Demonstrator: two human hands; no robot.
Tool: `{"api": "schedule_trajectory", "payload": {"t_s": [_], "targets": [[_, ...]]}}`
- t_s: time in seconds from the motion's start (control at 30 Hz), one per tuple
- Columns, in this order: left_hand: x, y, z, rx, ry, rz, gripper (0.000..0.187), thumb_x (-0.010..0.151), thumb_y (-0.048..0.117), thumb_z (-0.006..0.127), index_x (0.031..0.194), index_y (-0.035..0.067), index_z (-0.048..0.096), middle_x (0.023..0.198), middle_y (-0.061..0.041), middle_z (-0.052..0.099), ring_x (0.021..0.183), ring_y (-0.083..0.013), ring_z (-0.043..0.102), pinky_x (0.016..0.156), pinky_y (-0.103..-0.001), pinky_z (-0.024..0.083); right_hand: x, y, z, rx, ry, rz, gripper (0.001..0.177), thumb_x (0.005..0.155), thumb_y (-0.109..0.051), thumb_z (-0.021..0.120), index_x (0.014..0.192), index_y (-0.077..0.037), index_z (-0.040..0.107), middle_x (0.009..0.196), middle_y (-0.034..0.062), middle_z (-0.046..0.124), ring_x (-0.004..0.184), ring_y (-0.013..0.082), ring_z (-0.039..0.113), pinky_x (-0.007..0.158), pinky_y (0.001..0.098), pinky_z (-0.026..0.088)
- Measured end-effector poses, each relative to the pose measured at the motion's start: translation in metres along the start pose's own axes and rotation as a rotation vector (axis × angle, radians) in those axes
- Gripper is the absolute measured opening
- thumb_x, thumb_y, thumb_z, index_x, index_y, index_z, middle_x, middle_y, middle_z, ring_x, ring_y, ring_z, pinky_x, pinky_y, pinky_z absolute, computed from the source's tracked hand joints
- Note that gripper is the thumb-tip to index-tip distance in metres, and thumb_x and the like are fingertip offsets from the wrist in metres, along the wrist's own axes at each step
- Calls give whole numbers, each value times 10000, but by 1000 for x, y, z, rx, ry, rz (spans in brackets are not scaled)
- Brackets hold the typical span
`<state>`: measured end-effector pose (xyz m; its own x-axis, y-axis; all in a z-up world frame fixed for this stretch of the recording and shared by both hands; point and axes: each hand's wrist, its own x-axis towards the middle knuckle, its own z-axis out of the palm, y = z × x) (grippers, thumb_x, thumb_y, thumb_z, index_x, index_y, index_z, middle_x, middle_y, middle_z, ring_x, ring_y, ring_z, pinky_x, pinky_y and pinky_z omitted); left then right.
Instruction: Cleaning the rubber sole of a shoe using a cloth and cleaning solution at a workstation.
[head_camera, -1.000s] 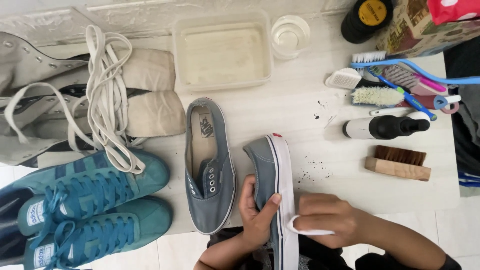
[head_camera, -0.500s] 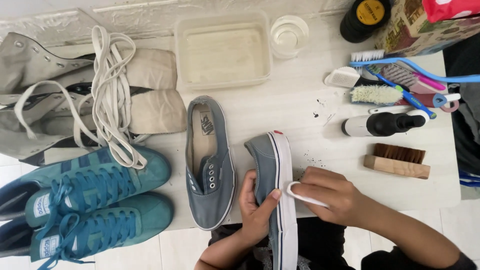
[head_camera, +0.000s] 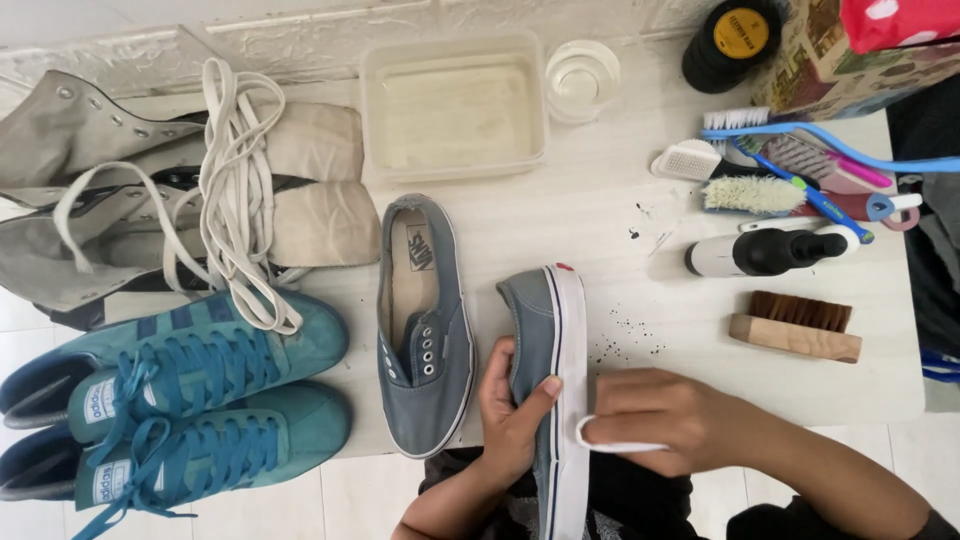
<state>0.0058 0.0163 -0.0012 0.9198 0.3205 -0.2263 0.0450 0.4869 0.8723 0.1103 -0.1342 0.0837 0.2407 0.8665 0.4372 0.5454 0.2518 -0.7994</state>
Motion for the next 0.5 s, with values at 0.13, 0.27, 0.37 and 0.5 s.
{"api": "schedule_trajectory", "payload": {"t_s": [0.13, 0.27, 0.37, 0.5], "targets": [[0, -1, 2, -22, -18, 2, 262, 859, 107, 690, 1069, 39, 549, 921, -51, 617, 823, -147, 583, 719, -263, 485, -33, 28, 15, -264, 108, -38, 484, 727, 264, 419, 1129, 37, 564, 891, 146, 639, 639, 261, 567, 554, 366, 514], [0, -1, 0, -38, -20, 29, 317, 858, 93, 691, 1131, 32, 540, 1012, -74, 646, 918, -179, 616, 818, -298, 523, -10, 7, 10, -166, 77, -30, 236, 853, 117, 507, 1071, 45, 567, 810, 122, 562, 662, 281, 554, 587, 369, 485], [2, -1, 1, -39, -28, 34, 303, 865, 92, 683, 1126, 28, 543, 1006, -78, 652, 909, -180, 624, 808, -298, 531, -25, 20, 17, -196, 85, -25, 203, 845, 115, 516, 1016, 43, 595, 840, 134, 585, 673, 283, 577, 591, 350, 519], [2, 5, 5, -41, -38, 29, 262, 864, 121, 696, 1070, 38, 557, 930, -50, 636, 835, -142, 588, 747, -262, 492, -7, 13, 4, -432, 156, 8, 146, 870, 82, 616, 1014, 78, 592, 810, 146, 525, 630, 275, 491, 569, 368, 456]]}}
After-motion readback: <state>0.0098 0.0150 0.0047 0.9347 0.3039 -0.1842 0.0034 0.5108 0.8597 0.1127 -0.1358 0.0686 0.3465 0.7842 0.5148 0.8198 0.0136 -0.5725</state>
